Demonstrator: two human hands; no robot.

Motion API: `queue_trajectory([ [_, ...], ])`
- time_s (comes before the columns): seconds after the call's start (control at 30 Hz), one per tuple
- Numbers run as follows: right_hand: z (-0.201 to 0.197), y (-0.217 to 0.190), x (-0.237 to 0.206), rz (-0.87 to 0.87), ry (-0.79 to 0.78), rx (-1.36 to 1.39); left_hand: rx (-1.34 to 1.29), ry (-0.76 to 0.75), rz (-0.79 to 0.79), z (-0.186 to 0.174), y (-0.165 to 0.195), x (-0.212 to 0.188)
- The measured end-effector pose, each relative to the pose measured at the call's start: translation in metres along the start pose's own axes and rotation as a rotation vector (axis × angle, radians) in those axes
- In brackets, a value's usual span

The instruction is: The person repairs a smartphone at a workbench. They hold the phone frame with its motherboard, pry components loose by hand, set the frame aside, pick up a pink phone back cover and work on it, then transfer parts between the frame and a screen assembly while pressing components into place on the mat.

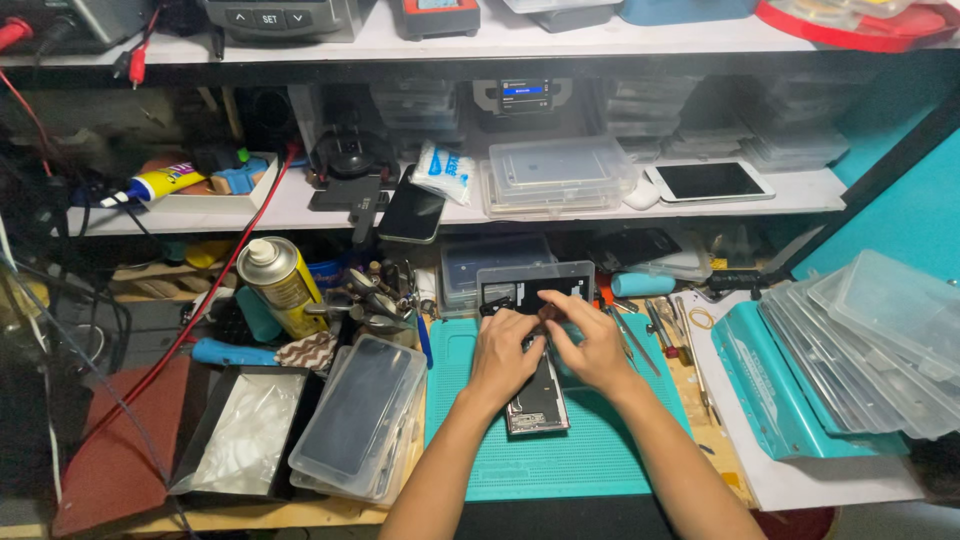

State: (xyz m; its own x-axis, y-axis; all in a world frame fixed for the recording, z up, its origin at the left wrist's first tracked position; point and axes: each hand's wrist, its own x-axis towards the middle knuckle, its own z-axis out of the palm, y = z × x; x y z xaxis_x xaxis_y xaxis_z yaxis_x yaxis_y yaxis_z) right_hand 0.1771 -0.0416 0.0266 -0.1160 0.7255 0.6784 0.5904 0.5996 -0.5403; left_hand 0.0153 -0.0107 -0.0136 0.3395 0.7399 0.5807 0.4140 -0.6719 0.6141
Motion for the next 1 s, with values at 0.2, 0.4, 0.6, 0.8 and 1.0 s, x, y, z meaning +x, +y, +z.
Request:
queue_trajectory([
  [0.2,-0.003,0.0,0.001,0.052,0.031,-0.085,-0.002,0.028,0.022,0.005,-0.001,-0.001],
  [0.4,0.0,0.005,-0.003,0.007,0.04,-0.118,0.01,0.036,-0.015,0.009,-0.002,0.0],
  [0.6,0.003,0.009,-0.006,-0.032,0.018,-0.113,0.006,0.062,0.006,0.011,-0.004,0.0],
  [0.8,0.005,0.01,-0.006,0.047,0.0,-0.141,0.008,0.045,0.014,0.008,-0.005,0.001],
  [1.0,0.005,0.015,-0.005,0.105,-0.009,-0.105,0.007,0.039,0.02,0.006,-0.004,0.001],
])
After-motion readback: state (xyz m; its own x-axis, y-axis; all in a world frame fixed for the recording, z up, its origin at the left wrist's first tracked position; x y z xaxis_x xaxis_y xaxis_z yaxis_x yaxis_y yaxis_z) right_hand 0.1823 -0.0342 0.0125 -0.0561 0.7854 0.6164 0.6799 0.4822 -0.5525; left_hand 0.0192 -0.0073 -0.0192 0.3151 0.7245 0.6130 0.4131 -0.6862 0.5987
